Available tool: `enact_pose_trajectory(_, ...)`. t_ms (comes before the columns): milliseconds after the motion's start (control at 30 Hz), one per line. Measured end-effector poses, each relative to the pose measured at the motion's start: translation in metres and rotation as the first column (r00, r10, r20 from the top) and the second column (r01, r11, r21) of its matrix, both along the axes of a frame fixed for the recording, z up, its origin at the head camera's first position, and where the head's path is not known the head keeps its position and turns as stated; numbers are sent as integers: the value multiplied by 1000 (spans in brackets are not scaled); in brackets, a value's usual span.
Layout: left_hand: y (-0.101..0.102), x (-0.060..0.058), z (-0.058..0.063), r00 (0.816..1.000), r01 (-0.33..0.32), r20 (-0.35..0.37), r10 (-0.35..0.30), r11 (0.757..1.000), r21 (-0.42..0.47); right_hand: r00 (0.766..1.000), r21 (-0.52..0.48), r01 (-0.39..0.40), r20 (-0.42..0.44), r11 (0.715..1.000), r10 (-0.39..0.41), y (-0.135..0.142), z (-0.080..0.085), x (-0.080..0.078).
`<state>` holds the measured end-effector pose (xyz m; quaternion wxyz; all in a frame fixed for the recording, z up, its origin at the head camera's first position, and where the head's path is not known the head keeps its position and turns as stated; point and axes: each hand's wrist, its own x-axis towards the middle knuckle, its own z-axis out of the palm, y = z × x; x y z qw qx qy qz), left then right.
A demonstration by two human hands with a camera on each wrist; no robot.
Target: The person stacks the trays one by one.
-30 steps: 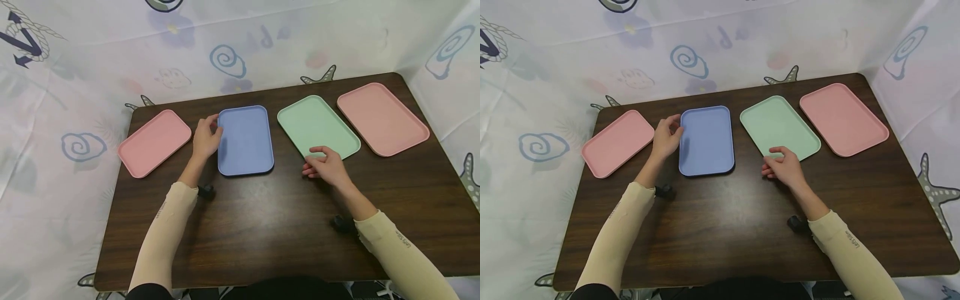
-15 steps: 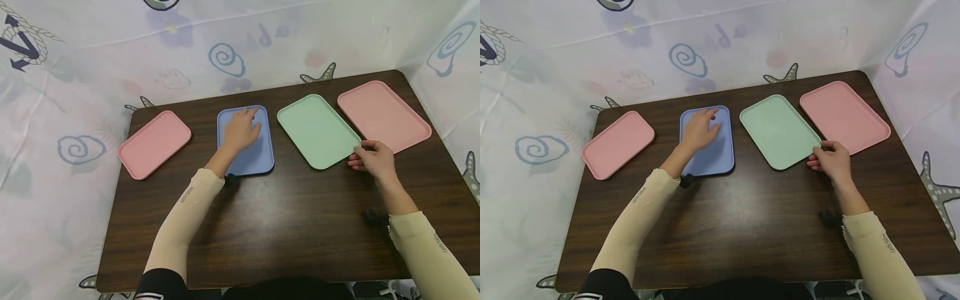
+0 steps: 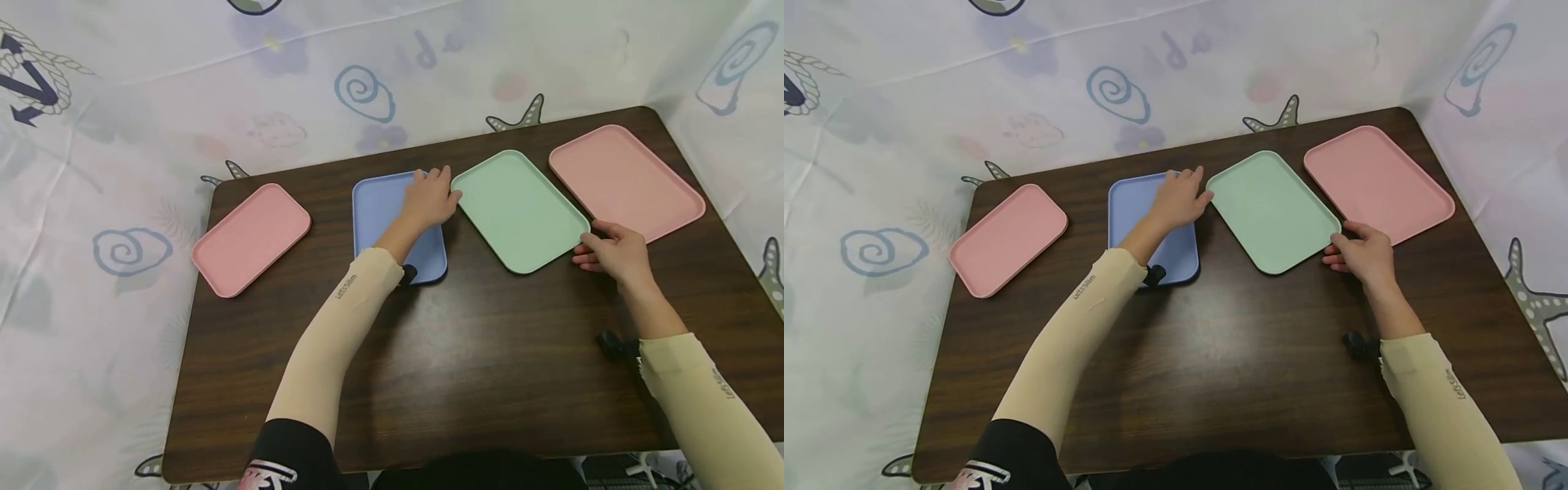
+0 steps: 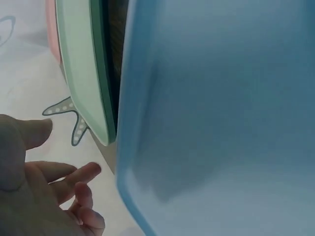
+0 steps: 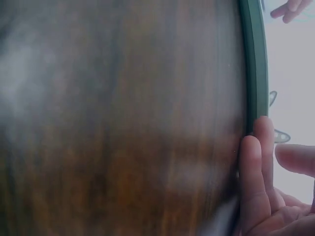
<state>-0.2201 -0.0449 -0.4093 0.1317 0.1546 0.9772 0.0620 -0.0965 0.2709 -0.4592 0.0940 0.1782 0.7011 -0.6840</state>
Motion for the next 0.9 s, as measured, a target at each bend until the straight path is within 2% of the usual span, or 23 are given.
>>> enact_pose_trajectory(167,10,-6,2,996,5,87,-1,999,-52,999,6,-40,1,999,40,1,1,1)
enact_pose_trajectory(300,15,-9,3,992,-3,124,9,999,-45,999,28,-54,5,998,54,1,-1,-1)
enact_pose_trajectory(467,16,-14,0,988,-22,150,26,999,-29,998,37,-67,10,997,66,1,-3,-2)
enact_pose_trajectory(900,15,-13,-8,986,-39,162,39,999,-3,996,41,-84,2,996,84,1,-6,-4)
